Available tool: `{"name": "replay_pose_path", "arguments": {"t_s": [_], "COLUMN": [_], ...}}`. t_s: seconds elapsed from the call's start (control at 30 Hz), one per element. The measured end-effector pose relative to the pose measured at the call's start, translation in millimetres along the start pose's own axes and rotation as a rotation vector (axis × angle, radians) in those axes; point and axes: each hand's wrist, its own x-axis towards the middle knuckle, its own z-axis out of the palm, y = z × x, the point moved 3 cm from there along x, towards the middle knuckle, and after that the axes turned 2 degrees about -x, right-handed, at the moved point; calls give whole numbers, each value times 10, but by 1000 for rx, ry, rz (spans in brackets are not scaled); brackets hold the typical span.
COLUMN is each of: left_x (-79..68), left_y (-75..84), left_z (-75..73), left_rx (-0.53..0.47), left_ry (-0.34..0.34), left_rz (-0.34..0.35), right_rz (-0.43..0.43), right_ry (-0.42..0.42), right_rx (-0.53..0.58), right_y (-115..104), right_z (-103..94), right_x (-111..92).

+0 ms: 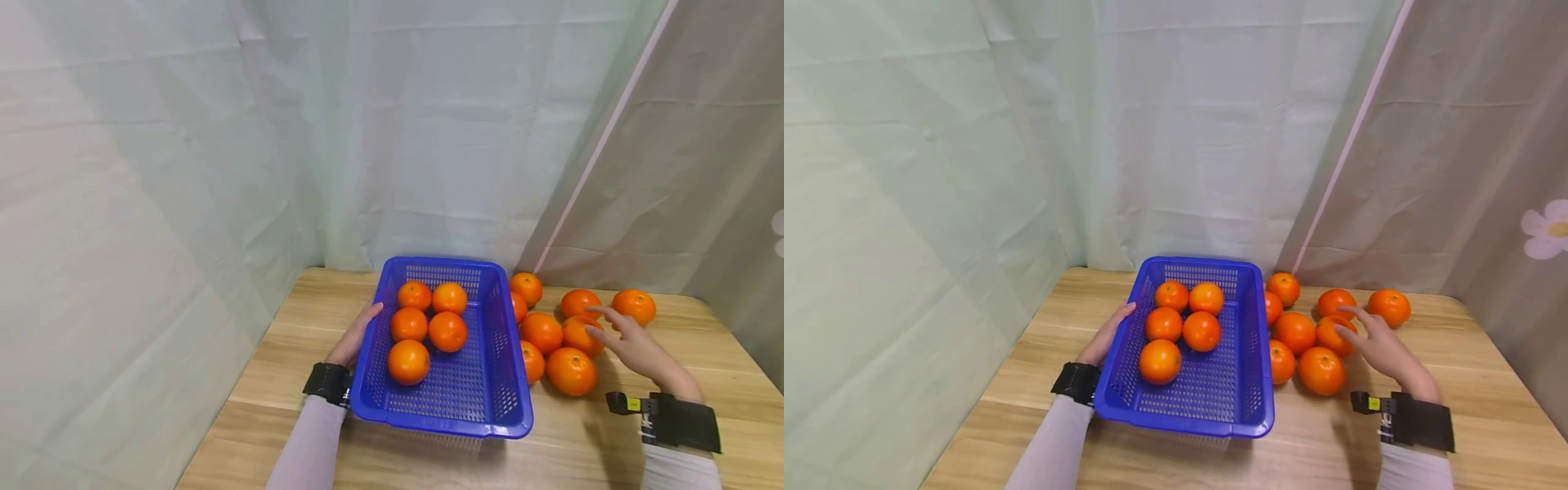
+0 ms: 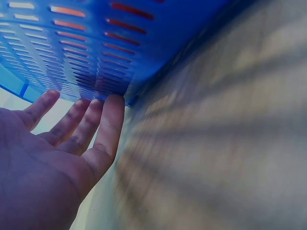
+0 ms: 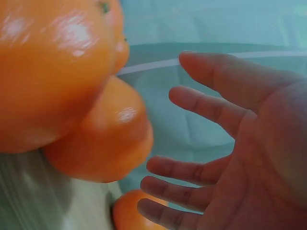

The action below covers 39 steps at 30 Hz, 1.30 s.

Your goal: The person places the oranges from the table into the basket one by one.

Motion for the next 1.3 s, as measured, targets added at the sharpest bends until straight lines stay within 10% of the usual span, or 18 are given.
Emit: {"name": "replay_pose_path", "arguments": {"t_s": [0.6,1.3], "left_x": [42,4], "left_y": [34,4], "left_z": [24,11], "left_rx": [-14,-33], "left_ry": [-33,-4], "left_rz": [22,0], "right_rz": [143,155], "right_ry": [-149,-111], "right_rx": [122,168], "right_y": [213,307], "right_z": [206,345], "right_x": [6,61]}}
